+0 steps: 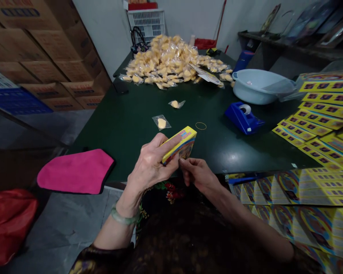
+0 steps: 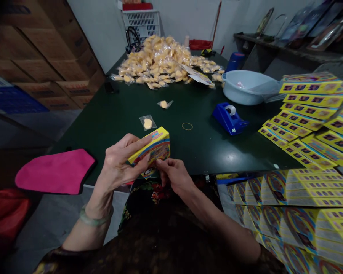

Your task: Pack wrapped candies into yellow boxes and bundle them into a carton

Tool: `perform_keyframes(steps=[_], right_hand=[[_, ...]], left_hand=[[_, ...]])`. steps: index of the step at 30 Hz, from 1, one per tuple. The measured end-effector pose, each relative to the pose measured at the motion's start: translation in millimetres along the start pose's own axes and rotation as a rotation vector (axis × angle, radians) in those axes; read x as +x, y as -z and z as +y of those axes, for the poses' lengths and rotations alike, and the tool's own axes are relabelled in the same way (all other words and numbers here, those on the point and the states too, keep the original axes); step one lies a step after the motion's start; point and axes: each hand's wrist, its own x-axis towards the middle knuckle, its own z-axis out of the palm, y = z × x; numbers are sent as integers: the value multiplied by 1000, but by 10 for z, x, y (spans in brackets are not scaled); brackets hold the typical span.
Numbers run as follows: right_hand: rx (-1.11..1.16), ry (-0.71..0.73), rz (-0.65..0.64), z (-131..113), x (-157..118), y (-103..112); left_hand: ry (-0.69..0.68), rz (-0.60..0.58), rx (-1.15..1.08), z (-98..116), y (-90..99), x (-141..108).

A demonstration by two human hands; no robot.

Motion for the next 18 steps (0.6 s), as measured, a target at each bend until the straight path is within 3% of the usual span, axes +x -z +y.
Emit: perform_keyframes(steps=[3, 7, 13, 18], right_hand=[[29, -81, 26, 120, 43, 132], [-24, -52, 3, 129, 8, 182], [-107, 93, -35, 178, -68, 162], [-118, 193, 137, 227, -87, 271]], left_hand=[[5, 3, -34, 2, 14, -6], [13, 7, -99, 35, 11, -2], [114, 295, 19, 91, -176, 37], [123, 296, 41, 66, -209, -16]])
